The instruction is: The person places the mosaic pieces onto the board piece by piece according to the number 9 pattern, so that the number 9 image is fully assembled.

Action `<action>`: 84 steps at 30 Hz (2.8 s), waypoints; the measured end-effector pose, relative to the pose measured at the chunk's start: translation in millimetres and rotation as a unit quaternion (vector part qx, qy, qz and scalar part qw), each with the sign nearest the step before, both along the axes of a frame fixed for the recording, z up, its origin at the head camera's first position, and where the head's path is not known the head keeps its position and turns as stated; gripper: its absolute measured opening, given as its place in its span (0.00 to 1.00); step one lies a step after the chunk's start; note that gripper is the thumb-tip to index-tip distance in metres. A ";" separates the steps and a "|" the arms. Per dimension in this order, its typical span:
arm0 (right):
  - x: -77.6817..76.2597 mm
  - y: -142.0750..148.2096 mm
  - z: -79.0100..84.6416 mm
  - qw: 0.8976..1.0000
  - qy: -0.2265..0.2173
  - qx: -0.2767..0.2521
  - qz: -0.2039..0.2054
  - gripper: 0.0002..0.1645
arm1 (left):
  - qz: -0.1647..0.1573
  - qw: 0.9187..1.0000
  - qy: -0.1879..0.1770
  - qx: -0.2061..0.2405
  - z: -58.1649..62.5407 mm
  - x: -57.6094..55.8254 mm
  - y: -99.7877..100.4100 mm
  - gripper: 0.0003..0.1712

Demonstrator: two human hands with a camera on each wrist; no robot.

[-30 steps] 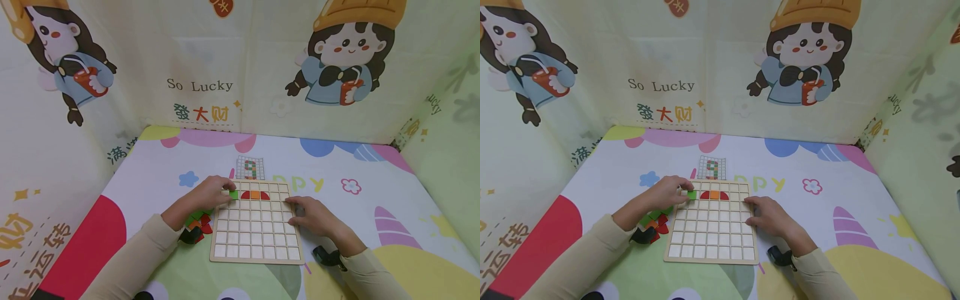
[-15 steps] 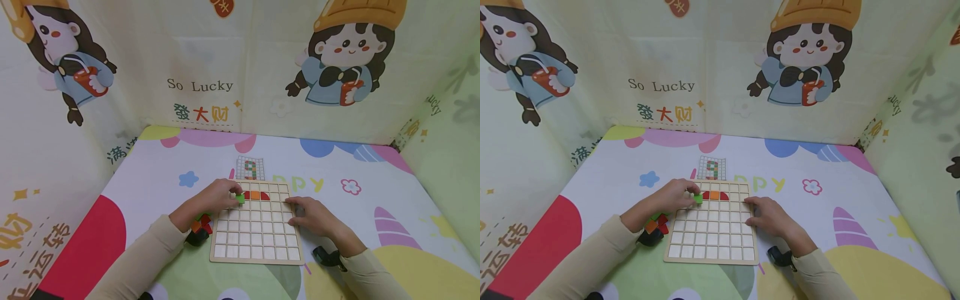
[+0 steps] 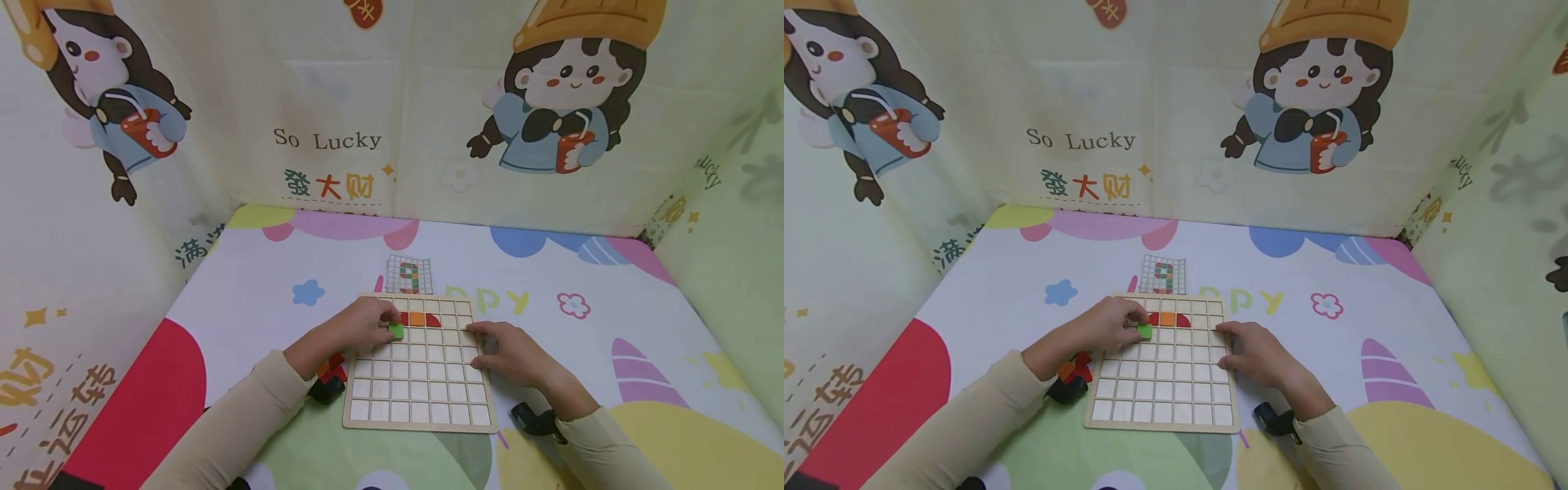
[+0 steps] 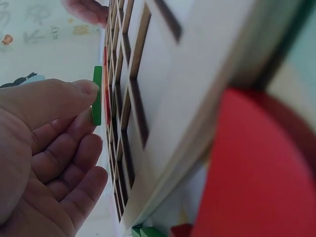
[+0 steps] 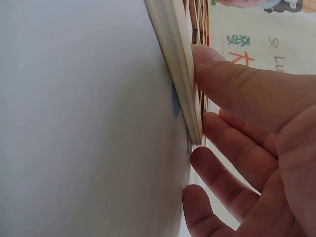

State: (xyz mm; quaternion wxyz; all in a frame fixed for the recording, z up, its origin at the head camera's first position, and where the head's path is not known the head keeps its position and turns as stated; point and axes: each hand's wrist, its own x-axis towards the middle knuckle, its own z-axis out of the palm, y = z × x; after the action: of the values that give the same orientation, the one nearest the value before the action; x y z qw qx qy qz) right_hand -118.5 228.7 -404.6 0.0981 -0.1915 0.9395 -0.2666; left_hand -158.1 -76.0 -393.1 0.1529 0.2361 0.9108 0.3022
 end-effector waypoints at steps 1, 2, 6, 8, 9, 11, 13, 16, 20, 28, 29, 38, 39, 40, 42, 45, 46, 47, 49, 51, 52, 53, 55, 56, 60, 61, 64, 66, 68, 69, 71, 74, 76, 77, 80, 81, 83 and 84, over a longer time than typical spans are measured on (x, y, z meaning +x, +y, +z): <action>0.0 0.0 -0.1 1.000 0.000 0.000 0.000 0.35 | -0.001 1.000 0.000 -0.001 0.2 0.4 0.1 0.12; -0.1 0.0 -0.1 1.000 0.001 0.000 0.000 0.35 | -0.002 1.000 0.001 -0.001 0.2 0.5 0.1 0.12; -0.1 -0.1 0.1 1.000 0.002 -0.001 0.000 0.35 | -0.005 1.000 0.002 -0.004 -2.2 -0.3 0.1 0.12; -0.2 -0.2 0.1 1.000 0.002 0.000 -0.001 0.35 | -0.008 1.000 0.002 -0.006 -3.0 -0.7 0.4 0.12; -0.1 -0.1 0.0 1.000 0.002 0.000 -0.001 0.35 | -0.009 1.000 0.002 -0.009 -2.9 -0.6 0.7 0.13; -0.1 -0.2 -0.1 1.000 0.001 0.000 -0.002 0.35 | -0.012 1.000 0.002 -0.015 -3.2 -0.6 1.1 0.13; -0.3 0.0 -0.3 1.000 0.001 -0.001 -0.001 0.35 | -0.015 1.000 0.003 -0.021 -3.1 -0.7 1.7 0.14; -0.4 -0.4 -0.3 1.000 0.000 -0.003 -0.002 0.35 | -0.015 0.999 0.004 -0.029 -3.4 -0.9 2.4 0.14; -0.5 -0.4 -0.3 1.000 -0.004 -0.003 -0.004 0.35 | -0.018 0.999 0.006 -0.033 -3.5 -1.4 3.2 0.13; 0.1 -1.0 0.7 1.000 -0.001 -0.002 0.000 0.34 | -0.026 0.999 0.004 -0.031 -4.5 -2.8 5.1 0.14; 0.0 -1.2 0.7 1.000 -0.001 -0.001 0.000 0.34 | -0.026 0.999 0.004 -0.030 -4.4 -2.9 5.4 0.14; -0.2 -1.6 2.5 1.000 -0.003 -0.003 -0.001 0.35 | -0.034 0.999 0.000 -0.023 -5.5 -2.9 5.8 0.14; -0.2 -1.7 2.4 1.000 -0.004 -0.004 -0.002 0.35 | -0.035 0.999 0.000 -0.023 -5.3 -2.8 5.8 0.14; -0.4 -1.7 2.2 1.000 -0.004 -0.004 -0.003 0.34 | -0.035 0.999 0.001 -0.023 -5.1 -2.9 5.7 0.14; -0.6 -1.5 1.5 1.000 -0.003 -0.004 -0.002 0.34 | -0.038 0.999 0.003 -0.023 -5.0 -2.7 5.5 0.14; -0.8 -1.1 1.0 1.000 -0.004 -0.004 -0.003 0.34 | -0.039 0.999 0.001 -0.022 -4.3 -2.4 5.4 0.16; -0.8 -1.0 1.1 1.000 -0.004 -0.004 -0.003 0.34 | -0.040 0.999 0.001 -0.022 -4.2 -2.1 5.4 0.16; -0.9 -1.0 1.3 1.000 -0.004 -0.003 -0.002 0.34 | -0.039 0.999 -0.001 -0.022 -4.1 -1.9 5.4 0.17; -1.0 -1.1 1.5 1.000 -0.006 -0.003 -0.003 0.34 | -0.038 0.999 -0.005 -0.023 -3.3 -1.2 5.7 0.18; -1.2 -1.1 1.4 1.000 -0.005 -0.002 -0.003 0.34 | -0.036 0.999 -0.007 -0.023 -3.1 -0.7 6.1 0.18; -1.2 -1.1 1.4 1.000 -0.006 -0.002 -0.003 0.34 | -0.034 0.999 -0.009 -0.022 -3.0 -0.6 6.4 0.18; -1.2 -1.1 1.2 1.000 -0.006 -0.002 -0.003 0.34 | -0.032 0.999 -0.011 -0.022 -2.8 -0.3 6.6 0.18; -1.0 -0.9 1.3 1.000 -0.007 -0.002 -0.005 0.35 | -0.030 0.999 -0.014 -0.021 -2.5 -0.1 6.7 0.18; -0.9 -0.9 1.4 1.000 -0.008 -0.003 -0.005 0.35 | -0.030 0.999 -0.014 -0.020 -2.7 -0.1 6.6 0.18; -0.5 -0.8 1.6 1.000 -0.009 -0.002 -0.006 0.35 | -0.030 0.999 -0.012 -0.018 -2.3 0.2 5.3 0.17; -0.5 -0.8 1.7 1.000 -0.009 -0.002 -0.006 0.35 | -0.031 0.999 -0.010 -0.018 -2.3 0.2 4.9 0.17; -0.6 -0.8 1.7 1.000 -0.009 0.000 -0.006 0.34 | -0.033 0.999 -0.008 -0.018 -2.7 0.1 4.4 0.17; -0.5 -0.8 1.9 1.000 -0.009 -0.001 -0.006 0.34 | -0.034 0.999 -0.007 -0.017 -2.8 0.0 4.1 0.16; -0.5 -0.9 1.9 1.000 -0.009 -0.001 -0.005 0.34 | -0.034 0.999 -0.008 -0.015 -2.5 0.0 3.9 0.16; -0.4 -0.9 1.9 1.000 -0.008 -0.001 -0.004 0.34 | -0.034 0.999 -0.007 -0.015 -2.4 0.1 3.7 0.16; -0.3 -0.9 1.8 1.000 -0.008 -0.002 -0.004 0.34 | -0.036 0.999 -0.006 -0.015 -2.0 0.4 3.4 0.16; -0.3 -0.7 1.7 1.000 -0.008 -0.001 -0.003 0.34 | -0.038 0.999 -0.006 -0.016 -1.6 1.0 3.1 0.16; -0.5 -0.6 1.7 1.000 -0.007 -0.002 -0.001 0.34 | -0.039 0.999 -0.007 -0.015 -1.5 1.4 2.8 0.16; -0.6 -0.5 1.8 1.000 -0.006 -0.002 0.000 0.34 | -0.039 0.999 -0.008 -0.014 -1.5 1.6 2.7 0.16; -0.9 -0.4 1.9 1.000 -0.005 -0.004 0.003 0.34 | -0.040 0.999 -0.009 -0.011 -1.4 2.0 2.3 0.17; -1.0 -0.3 1.9 1.000 -0.004 -0.006 0.003 0.34 | -0.042 0.999 -0.008 -0.011 -1.4 2.1 2.2 0.16; -1.0 -0.4 2.0 1.000 -0.005 -0.006 0.002 0.34 | -0.044 0.999 -0.007 -0.011 -1.3 2.2 1.9 0.16; -1.2 -0.3 2.0 1.000 -0.006 -0.006 0.002 0.34 | -0.045 0.999 -0.006 -0.011 -1.2 2.5 1.6 0.17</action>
State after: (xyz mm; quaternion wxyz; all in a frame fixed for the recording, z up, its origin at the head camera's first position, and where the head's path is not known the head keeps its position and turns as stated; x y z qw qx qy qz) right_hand -119.7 228.4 -402.6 0.1028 -0.1927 0.9369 -0.2730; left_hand -155.6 -74.3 -394.3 0.1748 0.2736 0.9015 0.2861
